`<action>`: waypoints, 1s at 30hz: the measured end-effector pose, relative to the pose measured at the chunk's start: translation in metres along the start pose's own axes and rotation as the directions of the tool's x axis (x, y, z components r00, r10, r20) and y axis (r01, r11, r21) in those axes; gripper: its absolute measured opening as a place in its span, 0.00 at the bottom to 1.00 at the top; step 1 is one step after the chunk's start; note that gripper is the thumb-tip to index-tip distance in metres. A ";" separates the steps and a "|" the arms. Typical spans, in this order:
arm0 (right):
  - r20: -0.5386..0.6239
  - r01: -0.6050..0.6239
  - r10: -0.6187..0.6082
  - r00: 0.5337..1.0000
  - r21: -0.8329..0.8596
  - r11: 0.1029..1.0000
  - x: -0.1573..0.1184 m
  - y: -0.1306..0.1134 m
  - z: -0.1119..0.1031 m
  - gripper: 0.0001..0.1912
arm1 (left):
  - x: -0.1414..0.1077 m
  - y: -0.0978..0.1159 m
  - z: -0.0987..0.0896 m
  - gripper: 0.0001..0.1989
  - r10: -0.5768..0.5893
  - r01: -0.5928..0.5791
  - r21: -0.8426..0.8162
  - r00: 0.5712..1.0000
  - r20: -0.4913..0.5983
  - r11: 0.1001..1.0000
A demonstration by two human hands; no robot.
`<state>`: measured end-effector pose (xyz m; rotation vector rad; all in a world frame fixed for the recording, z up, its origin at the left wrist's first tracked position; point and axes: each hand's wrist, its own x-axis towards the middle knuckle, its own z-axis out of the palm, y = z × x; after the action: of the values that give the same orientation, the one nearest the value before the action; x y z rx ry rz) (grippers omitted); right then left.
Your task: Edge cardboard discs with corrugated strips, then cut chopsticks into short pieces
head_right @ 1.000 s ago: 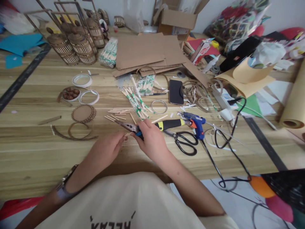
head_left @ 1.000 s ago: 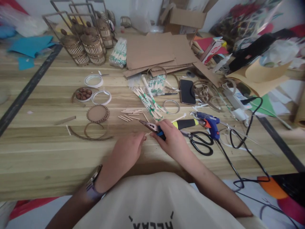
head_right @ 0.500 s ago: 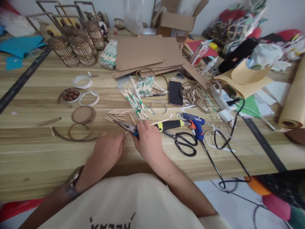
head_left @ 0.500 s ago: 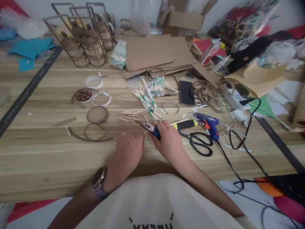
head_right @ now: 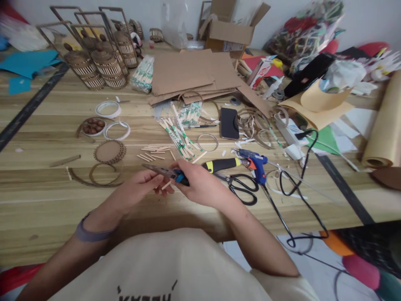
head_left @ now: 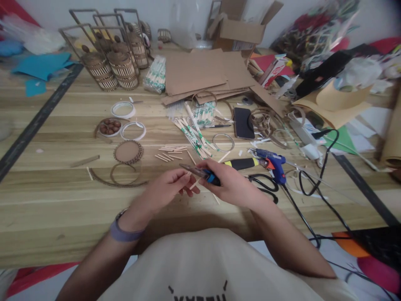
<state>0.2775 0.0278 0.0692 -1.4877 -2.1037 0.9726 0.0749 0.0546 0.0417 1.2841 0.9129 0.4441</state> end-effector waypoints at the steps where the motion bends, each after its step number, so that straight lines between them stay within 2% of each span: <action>1: 0.013 0.000 0.000 1.000 -0.012 1.000 0.001 -0.001 0.002 0.16 | 0.003 -0.001 0.002 0.16 0.004 -0.004 0.004 1.000 0.016 1.000; 4: 0.021 -0.013 0.014 1.000 -0.033 0.999 0.003 -0.001 0.005 0.25 | 0.008 -0.004 0.003 0.17 0.022 -0.023 0.033 0.999 0.041 0.999; 8: 0.038 0.016 -0.017 0.999 0.030 0.999 0.004 0.002 0.008 0.30 | 0.008 -0.007 0.004 0.18 0.029 -0.032 0.044 0.997 0.072 0.999; 13: 0.031 0.038 -0.040 0.999 0.076 0.996 0.007 0.004 0.013 0.30 | 0.005 -0.008 0.008 0.14 0.005 -0.008 0.040 0.997 0.074 0.999; 17: 0.042 0.081 -0.084 0.996 0.076 0.994 0.008 0.005 0.013 0.27 | 0.002 -0.008 0.008 0.15 0.030 -0.032 0.012 0.991 0.129 0.999; 20: -0.093 0.146 -0.143 0.985 0.029 0.989 0.008 0.007 0.014 0.26 | 0.001 -0.009 0.007 0.16 0.003 0.002 -0.050 0.996 0.089 0.999; 24: -0.322 0.098 -0.106 0.941 -0.039 0.994 0.006 0.007 0.023 0.32 | 0.005 -0.012 0.007 0.14 -0.085 0.051 -0.345 0.993 -0.086 0.937; 27: -0.355 0.042 -0.056 0.933 -0.046 0.998 0.005 0.007 0.036 0.39 | 0.008 -0.011 0.011 0.11 -0.118 0.029 -0.518 0.983 -0.140 0.855; 30: -0.367 0.040 -0.057 0.928 -0.053 0.998 0.006 0.008 0.046 0.40 | 0.009 -0.006 0.019 0.07 -0.116 0.012 -0.565 0.982 -0.148 0.825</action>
<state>0.2508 0.0202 0.0316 -1.4970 -1.8880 0.5744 0.0936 0.0479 0.0331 0.6731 0.8798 0.7231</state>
